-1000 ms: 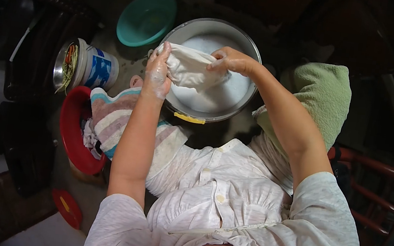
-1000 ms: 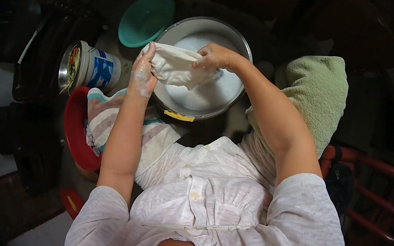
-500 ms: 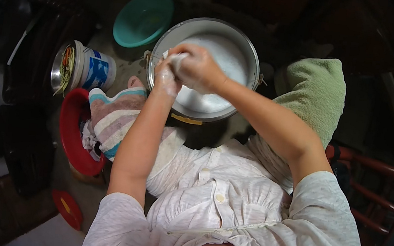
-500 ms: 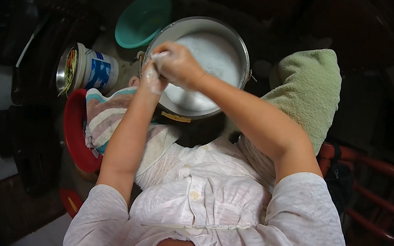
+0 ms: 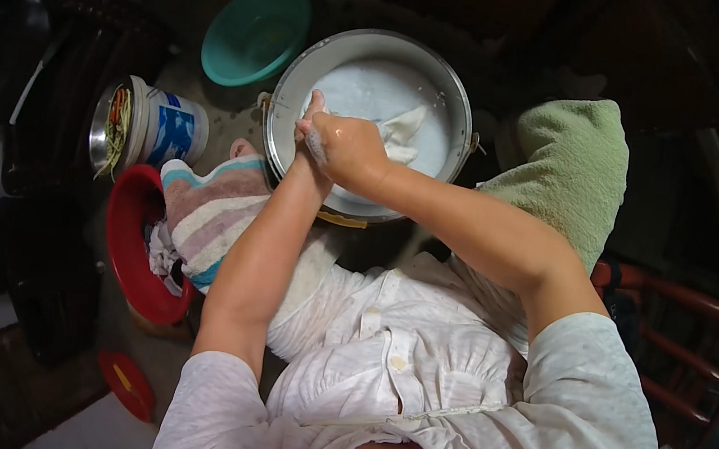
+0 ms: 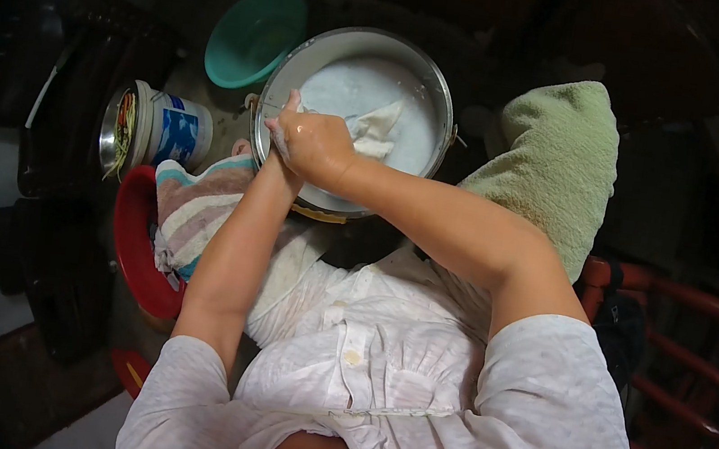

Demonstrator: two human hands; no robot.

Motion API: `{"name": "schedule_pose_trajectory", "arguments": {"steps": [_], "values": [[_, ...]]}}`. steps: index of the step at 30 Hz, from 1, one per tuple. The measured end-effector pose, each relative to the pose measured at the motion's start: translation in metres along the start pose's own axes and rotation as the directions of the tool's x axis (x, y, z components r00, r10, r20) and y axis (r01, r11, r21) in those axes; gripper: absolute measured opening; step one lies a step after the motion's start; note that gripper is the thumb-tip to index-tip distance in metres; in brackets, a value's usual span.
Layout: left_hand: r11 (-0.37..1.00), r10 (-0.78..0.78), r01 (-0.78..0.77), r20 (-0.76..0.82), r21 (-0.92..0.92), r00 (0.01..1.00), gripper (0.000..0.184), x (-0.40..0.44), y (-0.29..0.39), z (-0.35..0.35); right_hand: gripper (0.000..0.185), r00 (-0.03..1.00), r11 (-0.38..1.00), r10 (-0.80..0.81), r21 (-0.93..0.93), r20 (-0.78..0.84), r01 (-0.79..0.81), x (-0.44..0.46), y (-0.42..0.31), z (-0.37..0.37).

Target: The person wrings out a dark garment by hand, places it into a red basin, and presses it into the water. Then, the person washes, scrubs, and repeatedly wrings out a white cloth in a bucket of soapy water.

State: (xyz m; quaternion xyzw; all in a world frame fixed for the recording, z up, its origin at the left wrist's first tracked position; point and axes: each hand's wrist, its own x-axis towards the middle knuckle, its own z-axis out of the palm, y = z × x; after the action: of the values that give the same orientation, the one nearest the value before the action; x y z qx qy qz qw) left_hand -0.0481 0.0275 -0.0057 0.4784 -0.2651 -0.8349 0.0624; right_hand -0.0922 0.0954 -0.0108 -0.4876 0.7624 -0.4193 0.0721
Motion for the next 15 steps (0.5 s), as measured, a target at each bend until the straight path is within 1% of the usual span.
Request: {"name": "schedule_pose_trajectory", "arguments": {"steps": [1,2,3,4,5,6,7,8,9,10,11,12,13,14,15], "values": [[0.999,0.031,-0.032,0.043,0.019,0.999,0.068,0.008,-0.003,-0.005,0.028,1.0,0.998,-0.021,0.051,-0.018,0.022,-0.001,0.001,0.0],[0.999,0.028,-0.029,0.042,0.02,0.999,0.068,0.011,-0.007,-0.008,0.027,0.998,0.994,-0.04,0.101,-0.038,0.044,-0.002,0.003,0.0],[0.998,0.054,-0.049,0.092,-0.05,0.994,0.069,0.008,-0.011,-0.002,0.027,0.997,0.998,-0.057,0.038,-0.043,0.059,0.0,0.007,-0.005],[0.99,0.084,-0.067,0.139,-0.122,0.987,0.07,-0.001,-0.013,0.009,0.027,0.997,0.997,-0.059,0.038,-0.042,0.06,0.003,0.017,-0.009],[0.999,0.026,-0.024,0.077,-0.024,0.997,0.069,-0.01,-0.012,0.021,0.029,0.997,0.999,0.041,0.035,-0.07,-0.039,0.008,0.028,-0.013],[0.997,0.05,-0.04,0.167,-0.063,0.985,0.065,-0.018,-0.012,0.029,0.032,0.985,0.99,0.138,0.037,-0.1,-0.135,0.015,0.039,-0.014],[0.996,0.079,-0.067,0.257,-0.058,0.963,0.057,-0.015,-0.01,0.028,0.032,0.985,0.99,0.136,0.039,-0.103,-0.133,0.02,0.053,-0.009],[0.994,0.103,-0.09,0.346,-0.054,0.933,0.05,-0.011,-0.009,0.026,0.041,0.986,0.971,0.101,0.228,-0.136,-0.068,0.023,0.066,-0.003],[0.995,0.102,-0.089,0.347,-0.052,0.932,0.05,-0.006,-0.006,0.022,0.05,0.982,0.914,0.071,0.405,-0.176,0.006,0.026,0.068,-0.007],[0.995,0.102,-0.095,0.341,-0.036,0.935,0.041,-0.003,-0.002,0.015,0.05,0.982,0.914,0.072,0.406,-0.176,0.006,0.028,0.072,-0.012],[0.994,0.104,-0.103,0.333,-0.021,0.937,0.033,0.0,0.003,0.007,0.057,0.941,0.776,0.296,0.533,0.166,-0.338,0.03,0.077,-0.019],[0.994,0.108,-0.108,0.328,-0.02,0.938,0.033,0.005,0.011,-0.003,0.065,0.752,0.55,0.416,0.517,0.511,-0.656,0.032,0.079,-0.026],[0.995,0.07,-0.039,0.385,-0.089,0.92,0.031,0.009,0.019,-0.011,0.076,0.714,0.564,0.282,0.492,0.641,-0.664,0.032,0.091,-0.029],[0.988,0.039,0.034,0.445,-0.153,0.895,0.03,0.013,0.025,-0.019,0.076,0.715,0.566,0.275,0.493,0.642,-0.66,0.028,0.097,-0.024],[0.987,0.057,0.013,0.419,-0.162,0.906,0.03,0.01,0.029,-0.02,0.075,0.689,0.55,0.287,0.475,0.665,-0.687,0.024,0.1,-0.019]]}}
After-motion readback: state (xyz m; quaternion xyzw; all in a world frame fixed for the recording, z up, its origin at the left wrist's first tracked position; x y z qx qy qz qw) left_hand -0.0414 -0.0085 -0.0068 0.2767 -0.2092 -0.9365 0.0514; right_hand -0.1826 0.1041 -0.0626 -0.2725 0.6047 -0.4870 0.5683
